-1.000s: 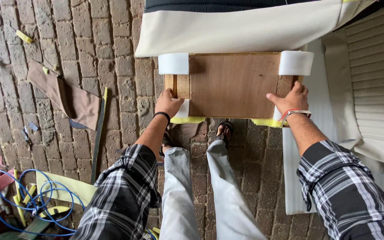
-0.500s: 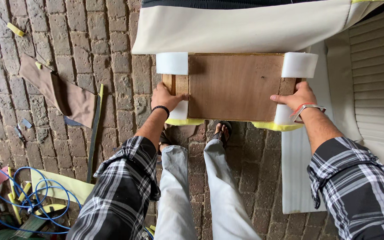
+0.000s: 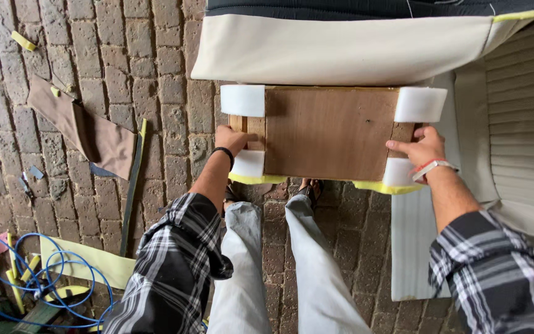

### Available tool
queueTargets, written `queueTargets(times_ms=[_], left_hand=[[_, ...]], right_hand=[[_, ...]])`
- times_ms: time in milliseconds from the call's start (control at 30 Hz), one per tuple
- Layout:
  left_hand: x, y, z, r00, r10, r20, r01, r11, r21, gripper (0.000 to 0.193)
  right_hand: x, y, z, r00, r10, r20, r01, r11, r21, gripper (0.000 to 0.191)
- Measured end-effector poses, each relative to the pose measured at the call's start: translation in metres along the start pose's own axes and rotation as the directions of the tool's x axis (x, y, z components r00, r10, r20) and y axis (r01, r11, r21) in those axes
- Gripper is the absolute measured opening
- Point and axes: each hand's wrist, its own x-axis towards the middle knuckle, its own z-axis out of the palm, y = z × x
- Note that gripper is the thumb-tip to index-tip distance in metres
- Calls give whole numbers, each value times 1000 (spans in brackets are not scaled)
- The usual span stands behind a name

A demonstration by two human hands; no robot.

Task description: The person stretches a tufted beige fabric panel over a wooden furniture frame and staples it in place using a pneumatic staple gun, pressing the fabric flat with their hand between staples. They then flip the frame over, reposition it on the worktable, and begin sawing a piece of yellow foam placed on the frame.

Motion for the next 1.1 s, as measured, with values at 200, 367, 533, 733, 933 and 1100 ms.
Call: queueTargets(times_ms=[200, 367, 533, 733, 933, 1100], left_hand=[[-46, -68, -78, 994, -58, -89, 26, 943, -333, 70], [-138, -136, -206, 959, -214, -185, 87, 847, -525, 68], [-236, -208, -338, 943, -208, -260, -61, 658, -751, 58], [-325, -299, -469, 694, -368, -618, -242, 690, -682, 58], [-372, -358, -573, 577, -495, -650, -350, 569, -744, 67], [-344, -390, -672, 508, -558, -657, -293, 605, -740, 69]], right_hand=[[-78, -41, 8, 936, -339, -98, 337, 941, -36, 99], [-155, -136, 37, 842, -533, -85, 538, 842, 46, 99], [-256, -273, 104, 849, -527, -40, 523, 827, 207, 76], [-416, -438, 180, 722, -663, 197, 650, 748, 137, 72], [-555, -571, 253, 618, -735, 280, 713, 673, 195, 83], [-604, -672, 337, 553, -793, 256, 775, 602, 189, 81]])
